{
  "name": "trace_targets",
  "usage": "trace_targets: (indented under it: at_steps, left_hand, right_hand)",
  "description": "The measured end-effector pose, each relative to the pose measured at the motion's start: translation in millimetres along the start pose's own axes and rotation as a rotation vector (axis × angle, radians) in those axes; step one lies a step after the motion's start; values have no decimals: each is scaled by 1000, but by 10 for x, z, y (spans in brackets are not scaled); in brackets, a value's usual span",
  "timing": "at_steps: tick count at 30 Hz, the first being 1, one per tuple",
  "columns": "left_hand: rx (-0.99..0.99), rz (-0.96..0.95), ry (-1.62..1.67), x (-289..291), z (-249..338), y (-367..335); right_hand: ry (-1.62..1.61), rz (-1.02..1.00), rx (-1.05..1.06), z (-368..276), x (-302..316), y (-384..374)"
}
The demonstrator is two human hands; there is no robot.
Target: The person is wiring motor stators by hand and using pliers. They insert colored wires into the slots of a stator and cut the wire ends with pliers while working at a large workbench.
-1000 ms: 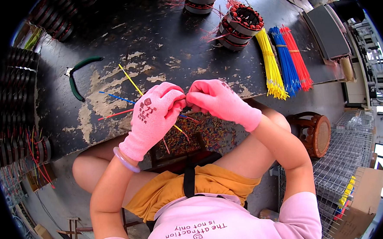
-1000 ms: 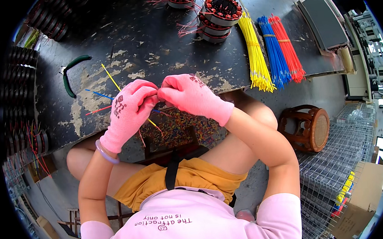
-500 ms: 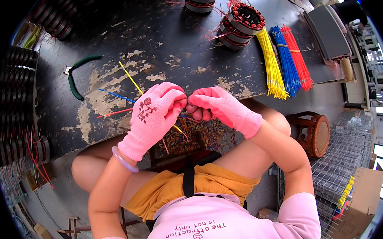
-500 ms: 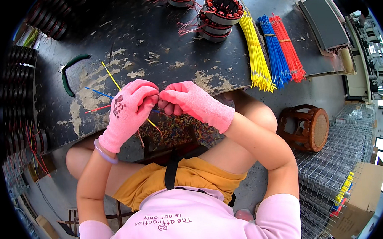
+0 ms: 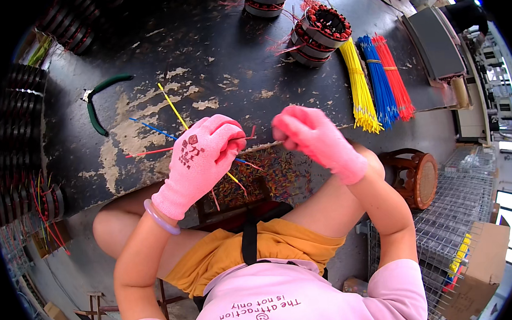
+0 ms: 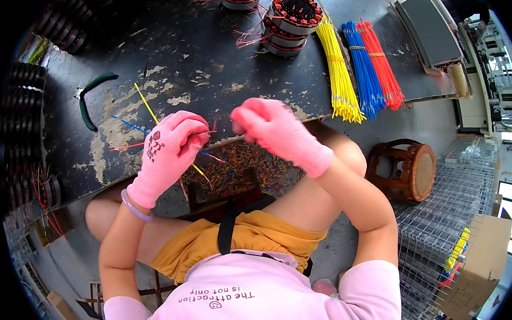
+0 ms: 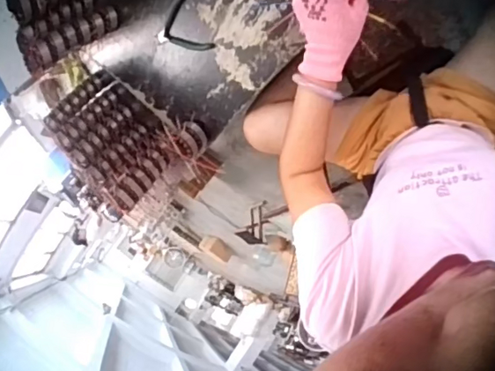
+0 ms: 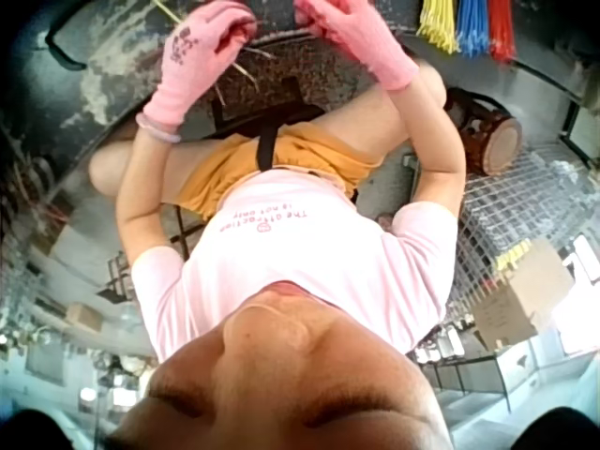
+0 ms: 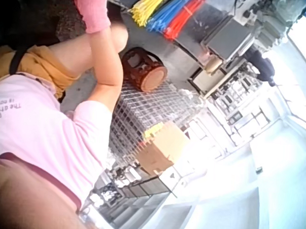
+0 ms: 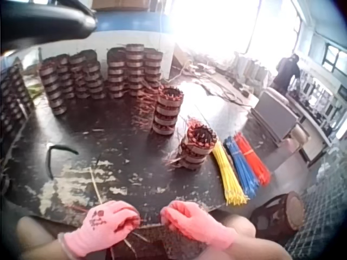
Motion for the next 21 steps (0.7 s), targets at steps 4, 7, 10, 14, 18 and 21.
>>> trace_targets:
  at_steps: [4,7,10,14,18,21]
  left_hand:
    - [35,5,-30,57,41,14]
    - [25,5,-45,44,32,8]
    - [7,20,-59,32,-3,2]
    - [4,26,-49,33,-6,-9]
    - [6,31,-43,23,-7,-4]
    - [11,34,-51,35,-8,8]
  right_hand:
    - [1157,193,358,190,18,171]
    - [1179,516,806,14,-225,62]
    - [1073,527,885,15,-329,-105]
    - [125,-122,103,51,-332,-145]
    - [226,-102,228,78,-254,-121]
    - [1138,392,808,-15,-240,-37]
Point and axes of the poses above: each hand's wrist, its own y-axis away from the middle knuckle, its own x-axis out of the back of the hand, z = x × y, the point moved 1 cm from there along -y, towards the middle knuckle, and after that the axes turned 11 degrees about y, right-handed, at the moved point
